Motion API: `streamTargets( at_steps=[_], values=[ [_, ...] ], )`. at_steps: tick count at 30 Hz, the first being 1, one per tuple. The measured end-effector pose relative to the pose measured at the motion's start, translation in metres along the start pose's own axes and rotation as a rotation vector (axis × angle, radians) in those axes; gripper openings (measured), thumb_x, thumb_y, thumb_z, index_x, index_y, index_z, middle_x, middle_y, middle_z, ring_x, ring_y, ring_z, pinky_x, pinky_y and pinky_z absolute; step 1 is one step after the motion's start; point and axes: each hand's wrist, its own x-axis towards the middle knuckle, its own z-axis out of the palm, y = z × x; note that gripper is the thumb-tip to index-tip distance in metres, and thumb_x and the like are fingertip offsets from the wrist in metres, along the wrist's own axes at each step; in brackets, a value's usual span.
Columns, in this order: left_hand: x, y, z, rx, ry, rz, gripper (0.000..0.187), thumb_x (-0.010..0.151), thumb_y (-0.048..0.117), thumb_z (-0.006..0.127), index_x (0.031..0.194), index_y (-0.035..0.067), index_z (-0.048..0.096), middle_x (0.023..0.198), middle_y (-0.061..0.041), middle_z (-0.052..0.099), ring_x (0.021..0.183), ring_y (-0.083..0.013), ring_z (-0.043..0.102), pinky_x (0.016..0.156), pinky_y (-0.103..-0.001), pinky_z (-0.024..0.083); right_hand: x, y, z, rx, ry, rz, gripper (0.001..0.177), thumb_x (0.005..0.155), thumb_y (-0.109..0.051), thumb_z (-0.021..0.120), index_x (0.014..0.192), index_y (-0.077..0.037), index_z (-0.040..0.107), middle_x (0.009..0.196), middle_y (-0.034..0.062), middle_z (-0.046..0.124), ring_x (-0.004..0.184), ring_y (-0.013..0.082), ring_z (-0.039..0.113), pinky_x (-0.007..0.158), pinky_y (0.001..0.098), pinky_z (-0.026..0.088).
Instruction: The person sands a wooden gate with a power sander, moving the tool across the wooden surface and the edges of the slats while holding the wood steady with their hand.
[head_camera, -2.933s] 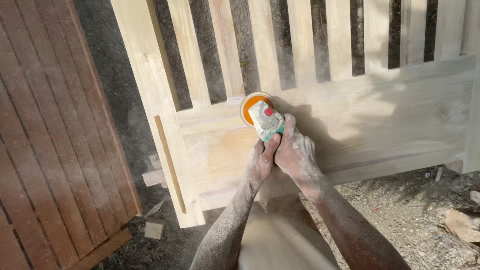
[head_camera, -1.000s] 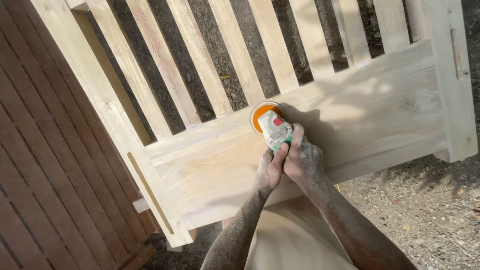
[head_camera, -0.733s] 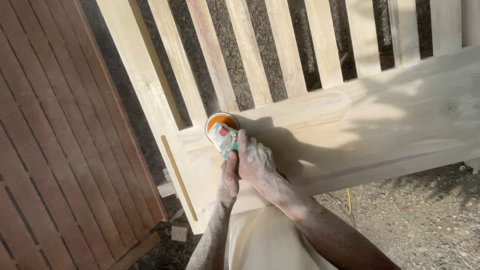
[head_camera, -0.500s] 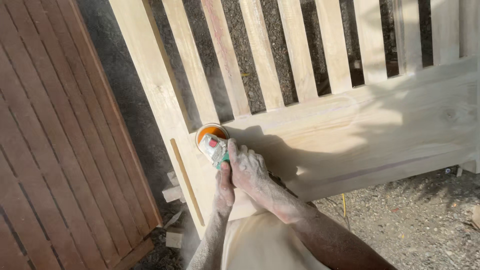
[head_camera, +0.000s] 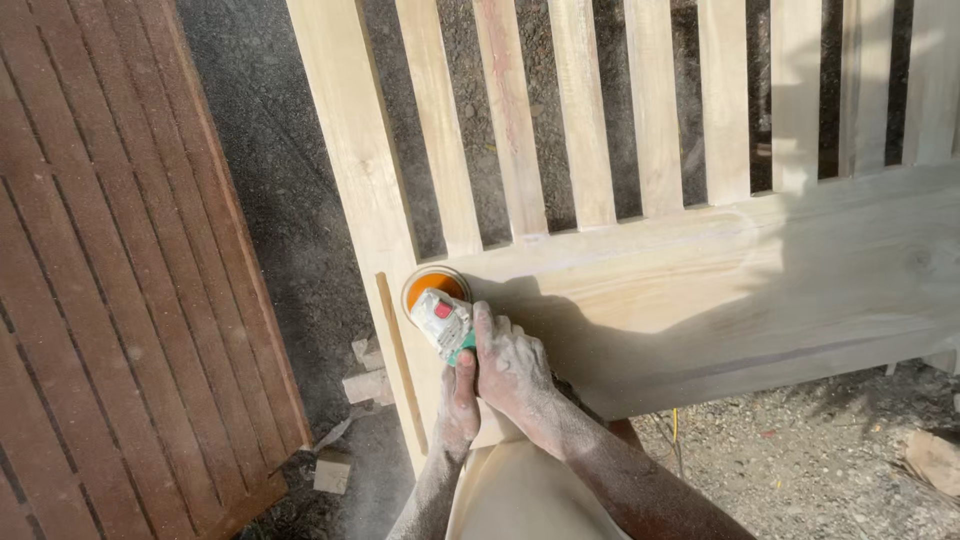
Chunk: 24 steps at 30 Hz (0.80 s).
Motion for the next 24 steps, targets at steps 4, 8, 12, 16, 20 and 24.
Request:
streamTargets(
  at_steps=[4,8,12,16,20,24],
  values=[
    [-0.003,-0.008,0.024,0.073,-0.081,0.001,0.065,0.105,0.049,0.045,0.141,-0.005,0.056,0.134,-0.022,0.067,0.129,-0.0332,0.059,0.109,-0.041,0.043,-0.018,0.027,-0.008,0.036,0.095,0.058,0.065,0.087,-0.020,0.062,0.144,0.000,0.037,0.108,0.0262,0.066,0.093,0.0452,0.068,0.080,0.0560,0.056],
    [0.015,-0.017,0.066,0.239,-0.149,0.005,0.060,0.101,0.044,0.053,0.137,-0.003,0.058,0.118,-0.022,0.072,0.116,-0.0327,0.067,0.099,-0.042,0.050,-0.029,0.068,-0.031,0.107,0.211,0.195,0.065,0.086,-0.022,0.064,0.143,-0.003,0.039,0.101,0.0259,0.068,0.087,0.0479,0.069,0.076,0.0579,0.056],
    [0.006,-0.013,0.043,0.202,-0.093,-0.050,0.059,0.103,0.045,0.051,0.138,-0.003,0.057,0.125,-0.021,0.071,0.122,-0.0323,0.064,0.103,-0.040,0.047,-0.026,0.044,-0.018,0.084,0.215,0.113,0.064,0.087,-0.021,0.063,0.143,-0.001,0.039,0.103,0.0260,0.068,0.086,0.0471,0.069,0.074,0.0577,0.057],
    [-0.014,-0.006,-0.016,0.107,-0.034,0.023,0.067,0.106,0.051,0.040,0.142,-0.003,0.056,0.137,-0.022,0.064,0.129,-0.0339,0.058,0.109,-0.040,0.043,-0.011,-0.010,0.014,-0.001,0.027,0.009,0.069,0.086,-0.022,0.063,0.144,0.003,0.036,0.106,0.0256,0.065,0.092,0.0430,0.068,0.077,0.0542,0.057],
    [-0.004,-0.017,-0.025,0.153,-0.020,0.119,0.071,0.106,0.052,0.036,0.152,-0.001,0.044,0.154,-0.018,0.050,0.144,-0.0314,0.045,0.117,-0.039,0.032,-0.003,-0.010,0.018,-0.032,-0.017,-0.029,0.073,0.088,-0.022,0.062,0.148,0.006,0.032,0.109,0.0268,0.063,0.094,0.0412,0.068,0.075,0.0513,0.058],
    [-0.003,-0.047,0.017,0.119,-0.099,-0.016,0.067,0.105,0.051,0.045,0.144,-0.003,0.052,0.138,-0.023,0.064,0.130,-0.0373,0.058,0.111,-0.042,0.043,-0.025,0.036,-0.005,0.017,0.112,0.055,0.069,0.087,-0.024,0.062,0.148,0.000,0.038,0.108,0.0212,0.066,0.094,0.0403,0.068,0.077,0.0529,0.057]
  ],
)
